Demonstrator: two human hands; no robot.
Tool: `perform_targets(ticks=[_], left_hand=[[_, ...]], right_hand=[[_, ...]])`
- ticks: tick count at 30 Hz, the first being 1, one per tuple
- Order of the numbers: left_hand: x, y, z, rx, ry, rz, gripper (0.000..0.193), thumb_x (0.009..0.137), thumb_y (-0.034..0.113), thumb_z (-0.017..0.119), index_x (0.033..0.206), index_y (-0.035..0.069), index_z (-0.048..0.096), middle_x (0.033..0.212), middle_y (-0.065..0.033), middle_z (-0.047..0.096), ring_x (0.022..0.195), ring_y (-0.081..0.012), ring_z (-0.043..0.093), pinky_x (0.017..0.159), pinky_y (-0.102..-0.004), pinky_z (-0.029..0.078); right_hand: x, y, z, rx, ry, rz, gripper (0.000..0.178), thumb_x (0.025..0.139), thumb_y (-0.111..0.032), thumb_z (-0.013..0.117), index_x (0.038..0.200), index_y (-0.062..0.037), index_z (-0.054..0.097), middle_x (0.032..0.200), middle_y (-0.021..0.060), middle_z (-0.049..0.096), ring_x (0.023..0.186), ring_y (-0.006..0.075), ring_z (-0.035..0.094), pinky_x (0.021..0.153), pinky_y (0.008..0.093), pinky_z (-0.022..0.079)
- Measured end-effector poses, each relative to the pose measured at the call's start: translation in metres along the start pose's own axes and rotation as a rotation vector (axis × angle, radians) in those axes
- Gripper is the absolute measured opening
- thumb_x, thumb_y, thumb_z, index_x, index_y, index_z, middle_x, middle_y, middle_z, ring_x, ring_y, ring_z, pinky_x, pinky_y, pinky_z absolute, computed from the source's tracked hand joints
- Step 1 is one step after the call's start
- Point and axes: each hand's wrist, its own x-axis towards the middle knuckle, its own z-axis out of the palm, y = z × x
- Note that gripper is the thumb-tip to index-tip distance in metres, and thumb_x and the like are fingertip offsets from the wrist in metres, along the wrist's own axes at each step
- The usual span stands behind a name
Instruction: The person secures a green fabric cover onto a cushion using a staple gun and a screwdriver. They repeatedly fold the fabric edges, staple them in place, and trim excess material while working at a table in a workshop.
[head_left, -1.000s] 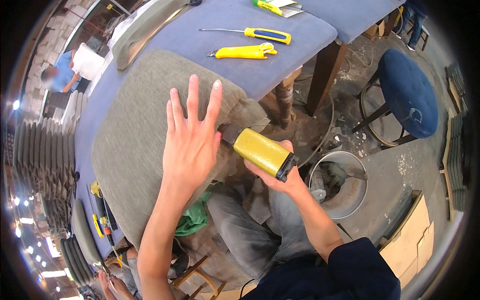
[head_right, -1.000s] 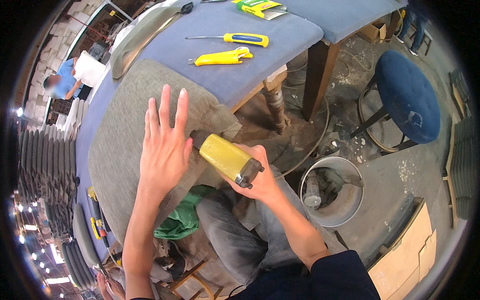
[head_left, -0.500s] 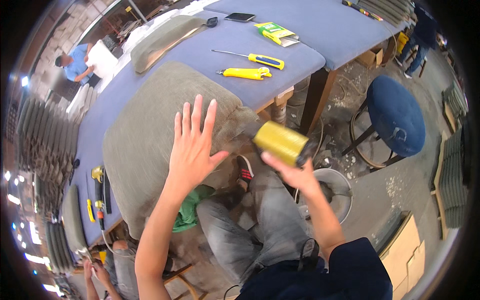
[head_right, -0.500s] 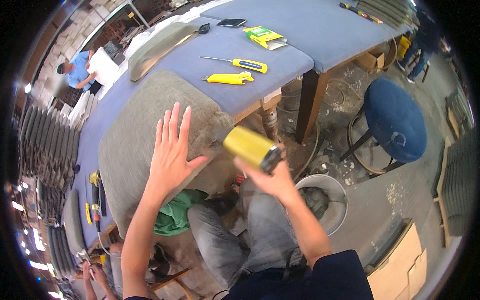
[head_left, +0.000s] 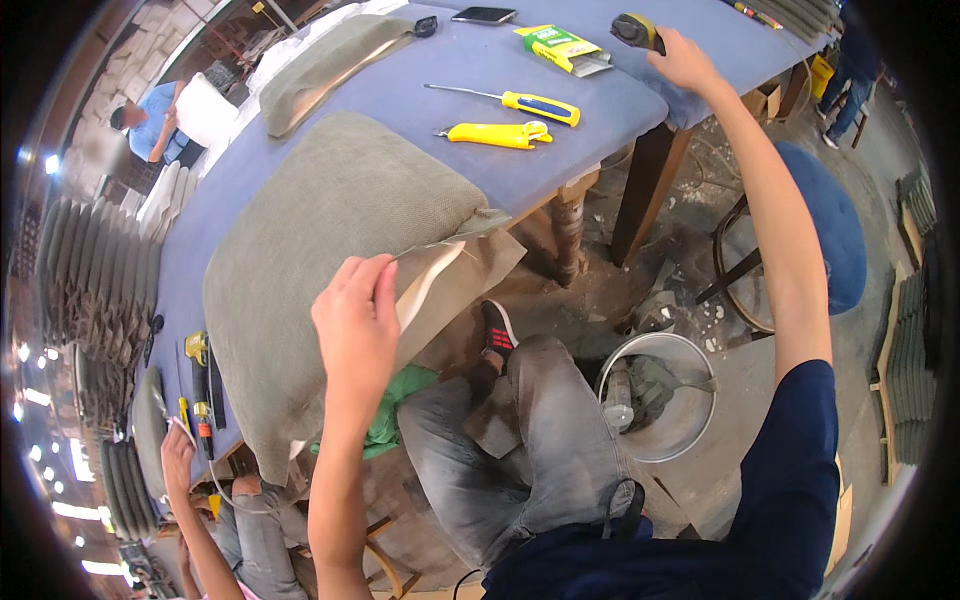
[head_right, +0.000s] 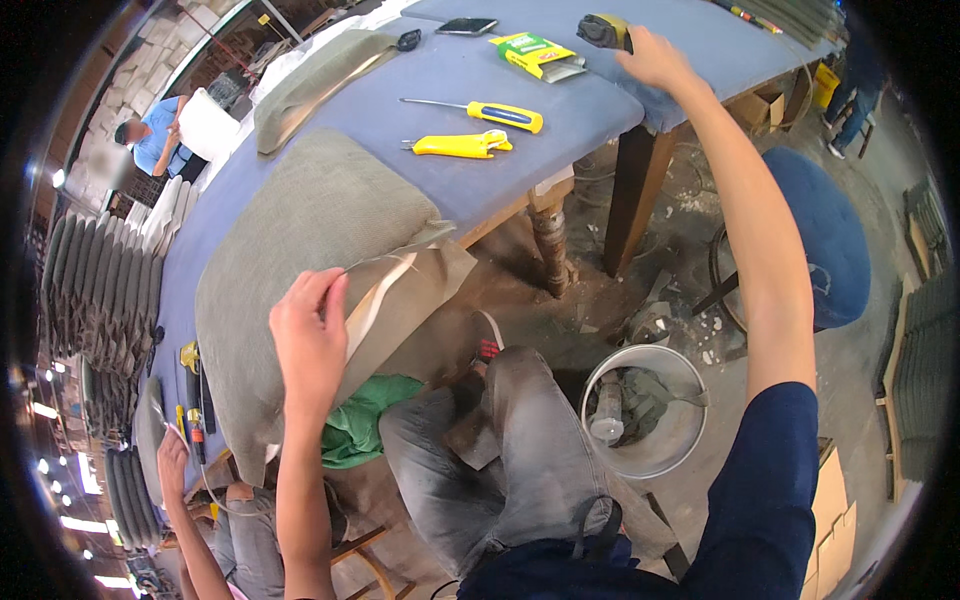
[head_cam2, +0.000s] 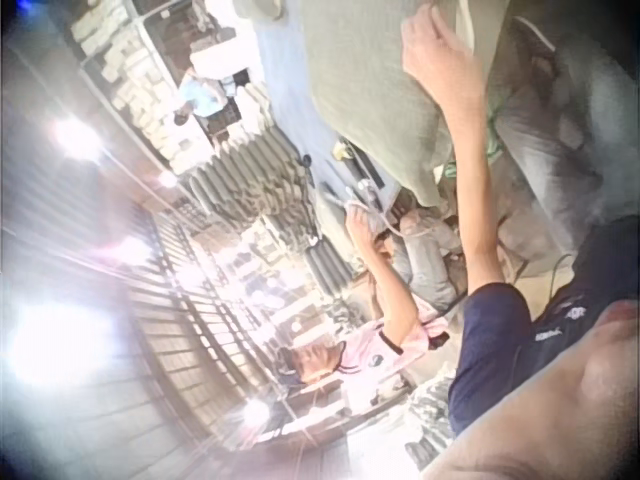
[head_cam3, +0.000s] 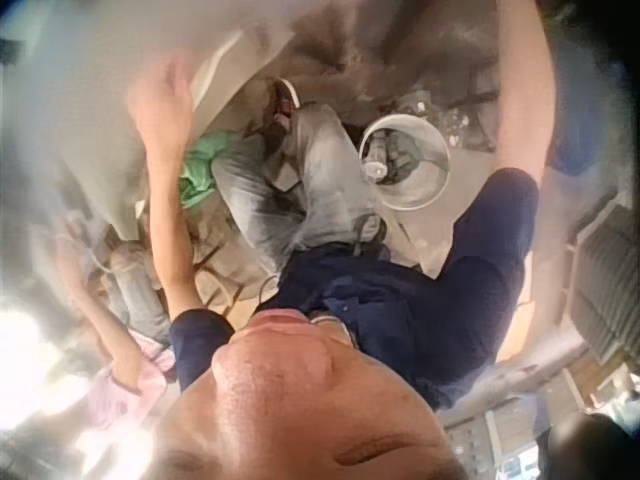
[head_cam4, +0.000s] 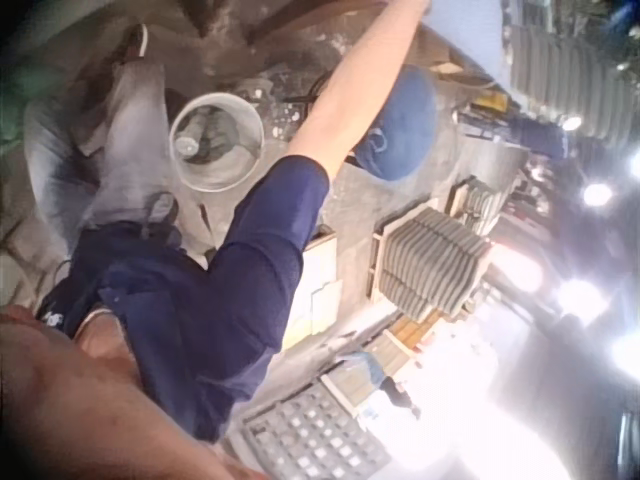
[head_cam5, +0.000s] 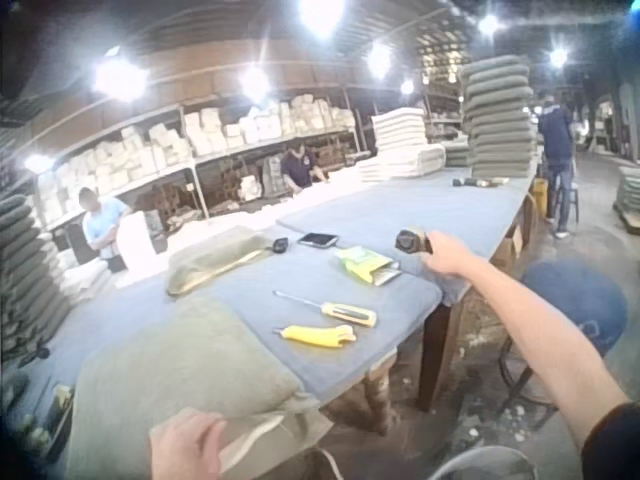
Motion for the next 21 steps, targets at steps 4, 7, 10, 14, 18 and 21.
perform_targets(ticks=[4, 7, 10, 14, 18, 21], left_hand=[[0.009, 0.003, -0.005, -0.145, -0.092, -0.264, 0.009, 0.094, 0.002, 0.068, 0.091, -0.006, 0.069, 0.072, -0.0054, 0.061, 0.061, -0.0135, 0.052, 0.058, -0.0271, 0.042], [0.006, -0.002, -0.013, -0.265, -0.15, -0.384, 0.015, 0.098, 0.005, 0.068, 0.089, -0.007, 0.067, 0.073, 0.0034, 0.055, 0.066, -0.002, 0.043, 0.056, -0.0215, 0.035], [0.013, -0.004, -0.011, -0.426, -0.189, -0.465, 0.015, 0.099, 0.005, 0.066, 0.088, -0.005, 0.068, 0.072, 0.0055, 0.054, 0.065, -0.0006, 0.041, 0.055, -0.0203, 0.032], [0.021, -0.005, -0.013, -0.368, -0.206, -0.354, 0.015, 0.098, 0.006, 0.067, 0.089, -0.005, 0.068, 0.067, 0.0048, 0.054, 0.062, -0.0018, 0.042, 0.055, -0.0225, 0.035], [0.013, -0.021, -0.013, -0.396, -0.19, -0.359, 0.019, 0.096, 0.013, 0.069, 0.09, -0.006, 0.07, 0.064, -0.0017, 0.057, 0.06, -0.0049, 0.046, 0.055, -0.0266, 0.039], [0.017, -0.025, -0.018, -0.376, -0.282, -0.338, 0.025, 0.099, 0.016, 0.067, 0.089, -0.007, 0.068, 0.071, 0.003, 0.057, 0.068, -0.0025, 0.046, 0.06, -0.0236, 0.038]], right_hand=[[-0.011, -0.001, 0.047, -0.173, 0.03, -0.024, 0.047, 0.092, -0.037, 0.067, 0.129, -0.0102, 0.059, 0.104, 0.0172, 0.072, 0.101, 0.0343, 0.07, 0.076, 0.047, 0.056], [-0.007, -0.022, 0.056, -0.249, 0.011, -0.017, 0.046, 0.093, -0.036, 0.067, 0.13, -0.0117, 0.057, 0.099, 0.0159, 0.072, 0.097, 0.0329, 0.07, 0.081, 0.0463, 0.056], [0.003, -0.017, 0.058, -0.37, 0.03, -0.071, 0.039, 0.097, -0.039, 0.064, 0.117, -0.0068, 0.059, 0.093, 0.0118, 0.071, 0.092, 0.029, 0.072, 0.075, 0.0495, 0.056], [0.001, -0.02, 0.045, -0.42, 0.062, -0.088, 0.037, 0.093, -0.039, 0.069, 0.109, -0.0061, 0.062, 0.091, 0.0107, 0.072, 0.088, 0.0292, 0.073, 0.072, 0.0485, 0.057], [-0.021, -0.047, 0.018, -0.386, 0.088, -0.033, 0.044, 0.09, -0.037, 0.072, 0.119, -0.0063, 0.061, 0.111, 0.0112, 0.068, 0.106, 0.0281, 0.066, 0.087, 0.0518, 0.05], [-0.066, -0.088, -0.019, -0.197, 0.234, -0.12, 0.051, 0.088, -0.024, 0.071, 0.133, -0.007, 0.058, 0.129, 0.0152, 0.059, 0.122, 0.0315, 0.055, 0.1, 0.0498, 0.043]])
